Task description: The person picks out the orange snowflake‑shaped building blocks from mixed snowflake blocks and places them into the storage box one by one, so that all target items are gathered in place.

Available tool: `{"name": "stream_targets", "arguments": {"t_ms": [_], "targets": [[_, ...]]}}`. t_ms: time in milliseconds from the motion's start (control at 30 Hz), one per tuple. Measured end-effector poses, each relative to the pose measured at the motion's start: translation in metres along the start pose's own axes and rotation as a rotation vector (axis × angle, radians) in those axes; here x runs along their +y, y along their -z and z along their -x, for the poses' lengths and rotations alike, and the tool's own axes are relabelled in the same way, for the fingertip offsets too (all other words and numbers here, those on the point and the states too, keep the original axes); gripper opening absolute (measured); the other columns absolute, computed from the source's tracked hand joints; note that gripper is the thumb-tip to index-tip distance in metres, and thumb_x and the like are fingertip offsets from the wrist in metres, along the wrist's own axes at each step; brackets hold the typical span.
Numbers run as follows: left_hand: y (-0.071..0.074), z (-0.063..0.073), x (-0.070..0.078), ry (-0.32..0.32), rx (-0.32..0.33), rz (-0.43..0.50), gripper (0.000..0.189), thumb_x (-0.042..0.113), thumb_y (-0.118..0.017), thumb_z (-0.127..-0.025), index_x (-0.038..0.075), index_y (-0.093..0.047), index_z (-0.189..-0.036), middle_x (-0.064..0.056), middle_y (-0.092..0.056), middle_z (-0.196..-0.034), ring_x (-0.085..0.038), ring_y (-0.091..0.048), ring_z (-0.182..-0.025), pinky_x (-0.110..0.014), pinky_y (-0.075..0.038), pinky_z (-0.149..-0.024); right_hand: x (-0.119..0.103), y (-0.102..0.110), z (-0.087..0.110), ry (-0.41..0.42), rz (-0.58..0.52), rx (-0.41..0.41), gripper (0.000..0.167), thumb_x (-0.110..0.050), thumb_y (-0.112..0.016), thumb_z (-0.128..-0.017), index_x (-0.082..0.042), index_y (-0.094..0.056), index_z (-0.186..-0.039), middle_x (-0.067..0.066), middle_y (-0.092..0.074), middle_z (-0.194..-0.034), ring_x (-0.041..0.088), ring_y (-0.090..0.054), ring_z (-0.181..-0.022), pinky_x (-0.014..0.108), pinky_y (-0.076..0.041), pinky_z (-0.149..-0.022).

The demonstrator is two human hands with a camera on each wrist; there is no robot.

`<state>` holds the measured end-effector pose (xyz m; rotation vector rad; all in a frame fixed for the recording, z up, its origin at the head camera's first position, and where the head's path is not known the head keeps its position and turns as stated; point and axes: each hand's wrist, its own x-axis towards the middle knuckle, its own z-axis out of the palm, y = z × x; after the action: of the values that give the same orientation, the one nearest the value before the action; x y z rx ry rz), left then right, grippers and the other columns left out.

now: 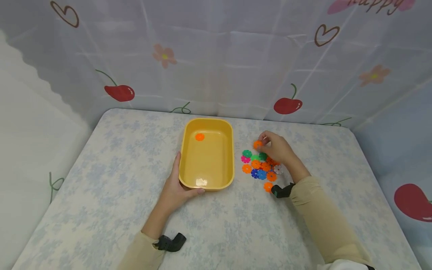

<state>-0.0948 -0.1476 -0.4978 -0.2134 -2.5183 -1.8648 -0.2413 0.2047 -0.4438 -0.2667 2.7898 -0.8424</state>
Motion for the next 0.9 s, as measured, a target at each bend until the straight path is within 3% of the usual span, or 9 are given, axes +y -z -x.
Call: {"name": "stream_targets", "arguments": {"t_ms": [167, 300, 433, 600, 767, 900], "targets": [[0.000, -0.001, 0.000, -0.009, -0.001, -0.015, 0.133, 0.032, -0.092, -0.069, 0.042, 0.007, -0.157, 0.008, -0.012, -0.167, -0.021, -0.025, -0.150, -0.053, -0.026, -0.119, -0.021, 0.005, -0.006, 0.087, -0.092, 0.085, 0.022, -0.026, -0.068, -0.096, -0.019, -0.062, -0.115, 0.010, -0.066, -0.116, 0.028, -0.059, -0.107, 0.040, -0.051, -0.080], [0.000, -0.001, 0.000, -0.003, 0.000, -0.018, 0.133, 0.034, -0.092, -0.069, 0.041, 0.008, -0.157, 0.008, -0.011, -0.167, -0.022, -0.024, -0.151, -0.054, -0.025, -0.119, -0.053, 0.006, -0.009, 0.145, -0.195, 0.093, 0.024, -0.027, -0.069, -0.094, -0.019, -0.065, -0.116, 0.006, -0.067, -0.114, 0.023, -0.060, -0.108, 0.039, -0.049, -0.085], [0.000, 0.000, 0.001, 0.002, -0.003, -0.014, 0.133, 0.034, -0.092, -0.070, 0.034, 0.007, -0.159, 0.006, -0.010, -0.167, -0.022, -0.022, -0.152, -0.054, -0.023, -0.120, -0.082, -0.003, -0.011, 0.209, -0.243, 0.069, 0.022, -0.024, -0.070, -0.094, -0.018, -0.069, -0.116, 0.003, -0.069, -0.110, 0.019, -0.060, -0.102, 0.036, -0.046, -0.081], [0.000, 0.000, 0.003, 0.013, -0.011, -0.009, 0.133, 0.035, -0.091, -0.071, 0.028, 0.007, -0.161, 0.006, -0.010, -0.167, -0.021, -0.022, -0.152, -0.053, -0.023, -0.120, -0.110, -0.023, -0.013, 0.249, -0.188, 0.014, 0.023, -0.025, -0.069, -0.095, -0.019, -0.071, -0.117, 0.001, -0.071, -0.105, 0.019, -0.060, -0.096, 0.033, -0.048, -0.079], [0.002, 0.000, 0.003, 0.023, -0.011, -0.005, 0.132, 0.036, -0.091, -0.071, 0.027, 0.006, -0.161, 0.009, -0.010, -0.167, -0.019, -0.024, -0.151, -0.052, -0.023, -0.120, -0.130, -0.044, -0.017, 0.294, -0.051, -0.017, 0.022, -0.025, -0.070, -0.094, -0.020, -0.073, -0.115, -0.001, -0.073, -0.101, 0.018, -0.064, -0.098, 0.035, -0.053, -0.086], [0.002, 0.000, 0.002, 0.026, -0.011, -0.003, 0.131, 0.036, -0.091, -0.071, 0.028, 0.005, -0.161, 0.011, -0.010, -0.166, -0.018, -0.024, -0.151, -0.052, -0.024, -0.121, -0.143, -0.062, -0.025, 0.316, 0.063, -0.026, 0.022, -0.026, -0.071, -0.093, -0.020, -0.074, -0.114, -0.002, -0.073, -0.099, 0.017, -0.065, -0.092, 0.034, -0.054, -0.084]]}}
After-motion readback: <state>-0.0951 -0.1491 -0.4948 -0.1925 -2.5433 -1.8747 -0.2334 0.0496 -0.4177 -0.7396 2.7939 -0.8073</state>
